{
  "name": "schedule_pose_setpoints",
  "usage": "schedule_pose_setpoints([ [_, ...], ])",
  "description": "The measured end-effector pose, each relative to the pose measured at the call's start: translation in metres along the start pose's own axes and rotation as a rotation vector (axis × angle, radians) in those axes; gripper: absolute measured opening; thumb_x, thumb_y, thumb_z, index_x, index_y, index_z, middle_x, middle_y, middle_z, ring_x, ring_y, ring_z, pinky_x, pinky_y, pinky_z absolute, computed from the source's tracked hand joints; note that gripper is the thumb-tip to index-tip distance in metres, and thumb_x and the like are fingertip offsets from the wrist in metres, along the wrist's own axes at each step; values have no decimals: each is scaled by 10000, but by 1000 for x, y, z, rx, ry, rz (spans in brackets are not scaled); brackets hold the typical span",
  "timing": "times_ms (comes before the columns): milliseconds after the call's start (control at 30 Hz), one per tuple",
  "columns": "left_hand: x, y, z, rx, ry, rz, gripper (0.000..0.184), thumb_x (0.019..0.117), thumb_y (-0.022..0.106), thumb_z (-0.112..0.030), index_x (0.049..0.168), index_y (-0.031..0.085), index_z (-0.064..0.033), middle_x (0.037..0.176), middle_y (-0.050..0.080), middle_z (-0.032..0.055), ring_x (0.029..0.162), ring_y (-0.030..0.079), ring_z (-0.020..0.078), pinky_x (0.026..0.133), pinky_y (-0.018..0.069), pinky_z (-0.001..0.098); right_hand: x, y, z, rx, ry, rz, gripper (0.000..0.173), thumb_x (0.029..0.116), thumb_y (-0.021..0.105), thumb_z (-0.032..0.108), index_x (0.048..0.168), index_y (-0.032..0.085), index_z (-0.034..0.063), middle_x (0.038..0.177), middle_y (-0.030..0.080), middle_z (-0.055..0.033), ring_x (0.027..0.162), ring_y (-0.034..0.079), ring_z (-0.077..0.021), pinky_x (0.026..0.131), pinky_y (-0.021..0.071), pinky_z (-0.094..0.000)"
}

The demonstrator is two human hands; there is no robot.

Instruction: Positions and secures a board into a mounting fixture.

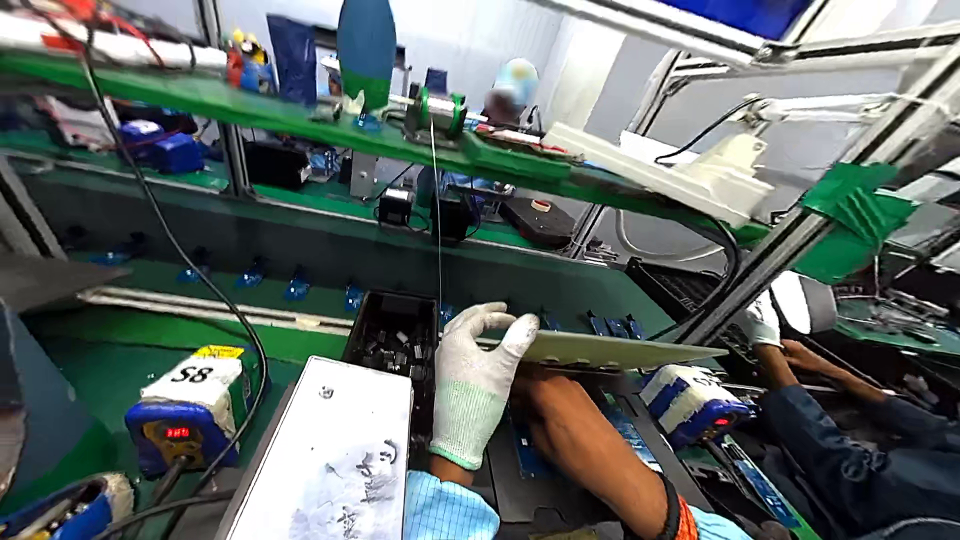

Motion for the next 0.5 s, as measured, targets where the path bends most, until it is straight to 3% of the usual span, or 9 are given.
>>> schedule_pose_setpoints([
  [367, 0, 2, 8, 5, 12, -15, 309, 873, 723, -510, 927, 807, -217, 1152, 741, -58, 1079, 688, 78, 895, 593, 320, -6, 3, -2, 45, 51, -8, 276, 951, 543, 200, 1125, 750, 142, 1106, 717, -108, 995, 710, -275, 832, 580, -484],
  [500, 0, 2, 8, 4, 21, -21, 301, 875, 728, -507, 929, 808, -222, 1158, 739, -60, 1082, 689, 81, 880, 600, 318, -7, 0, -1, 66, 77, 0, 290, 939, 543, 185, 1138, 737, 101, 1132, 716, -127, 990, 714, -291, 838, 578, -492],
])
Point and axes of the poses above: each hand's wrist, its own x-axis towards the middle knuckle, its own y-axis out of the palm, z = x × y, the point moved 3 cm from there along x, towards the middle knuckle
